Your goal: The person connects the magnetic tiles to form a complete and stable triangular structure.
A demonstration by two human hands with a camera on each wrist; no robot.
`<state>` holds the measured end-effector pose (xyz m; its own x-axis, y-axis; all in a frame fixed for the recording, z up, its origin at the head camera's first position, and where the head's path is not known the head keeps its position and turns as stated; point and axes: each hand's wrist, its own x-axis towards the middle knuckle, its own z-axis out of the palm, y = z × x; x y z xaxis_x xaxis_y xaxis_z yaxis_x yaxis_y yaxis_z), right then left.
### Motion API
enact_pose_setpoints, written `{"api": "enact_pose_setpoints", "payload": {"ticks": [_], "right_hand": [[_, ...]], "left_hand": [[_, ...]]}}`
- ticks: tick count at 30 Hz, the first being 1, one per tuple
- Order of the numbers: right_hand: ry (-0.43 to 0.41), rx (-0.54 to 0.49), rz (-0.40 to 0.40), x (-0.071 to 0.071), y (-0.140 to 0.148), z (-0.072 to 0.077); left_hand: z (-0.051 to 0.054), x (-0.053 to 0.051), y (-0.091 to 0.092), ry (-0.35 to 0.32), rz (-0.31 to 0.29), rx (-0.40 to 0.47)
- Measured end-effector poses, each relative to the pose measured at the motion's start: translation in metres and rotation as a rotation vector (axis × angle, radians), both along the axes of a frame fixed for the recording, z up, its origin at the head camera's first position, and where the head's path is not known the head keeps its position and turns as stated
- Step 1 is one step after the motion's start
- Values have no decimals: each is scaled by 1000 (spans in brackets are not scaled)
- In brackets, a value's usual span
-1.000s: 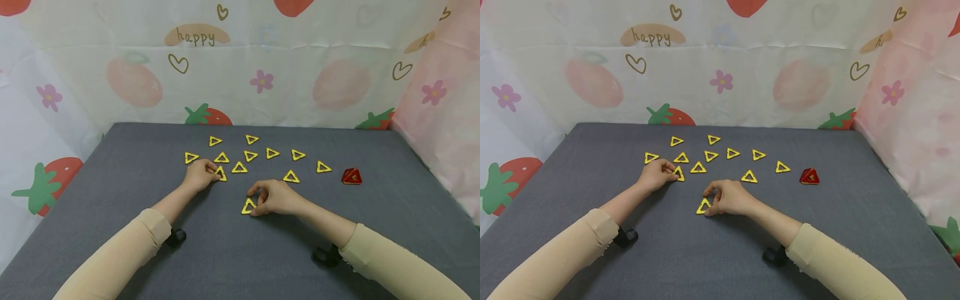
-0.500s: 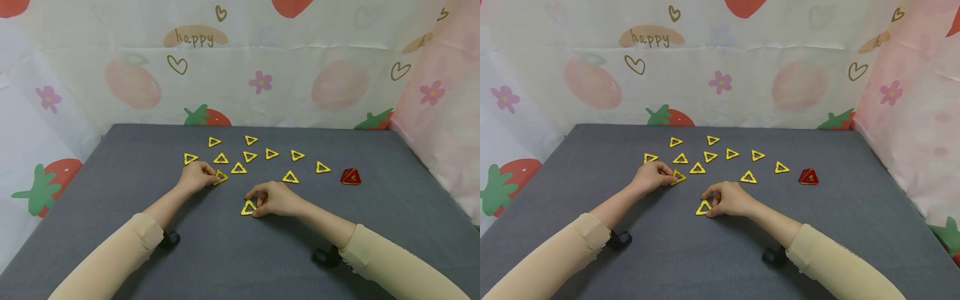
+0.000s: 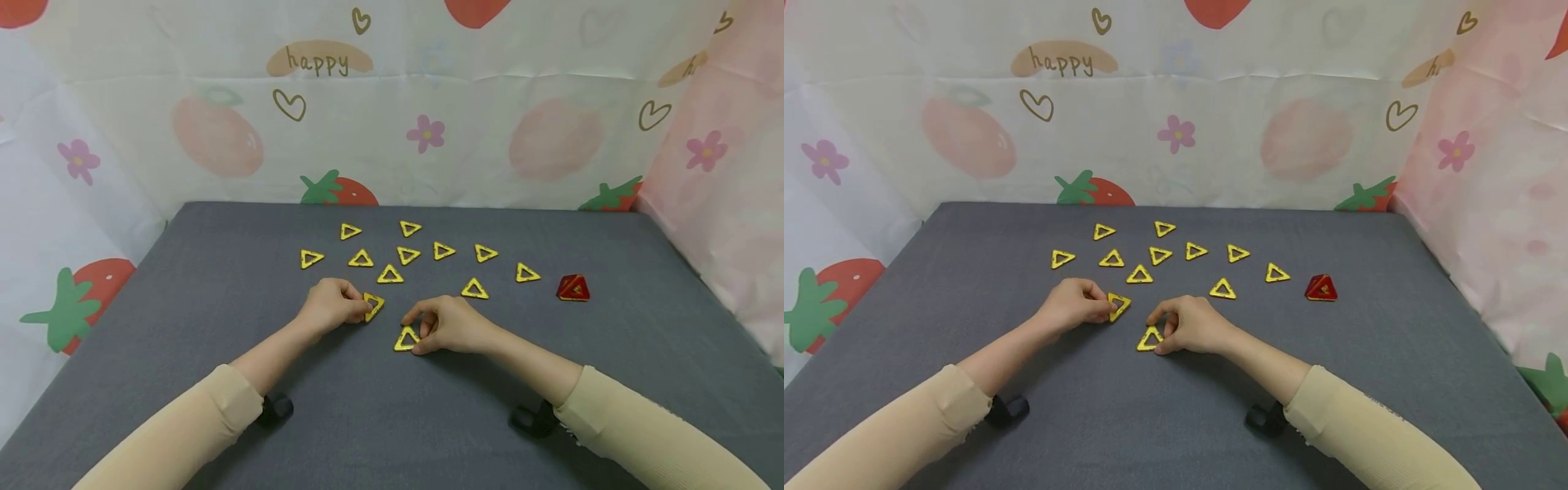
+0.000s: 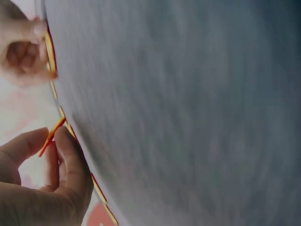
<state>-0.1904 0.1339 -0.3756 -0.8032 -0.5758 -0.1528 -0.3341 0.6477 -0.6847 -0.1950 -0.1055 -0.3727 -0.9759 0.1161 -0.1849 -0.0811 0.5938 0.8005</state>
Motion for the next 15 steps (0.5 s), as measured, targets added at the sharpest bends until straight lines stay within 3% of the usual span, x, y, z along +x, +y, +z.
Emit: {"api": "enact_pose_setpoints", "payload": {"ticks": [8,15], "right_hand": [[1,1,-6,0,-1,0],[-2,-4,-12,1,0,0]], "left_hand": [[-3,18,19,-19,-22,13],[-5,26,29,-1,-71,-1]]}}
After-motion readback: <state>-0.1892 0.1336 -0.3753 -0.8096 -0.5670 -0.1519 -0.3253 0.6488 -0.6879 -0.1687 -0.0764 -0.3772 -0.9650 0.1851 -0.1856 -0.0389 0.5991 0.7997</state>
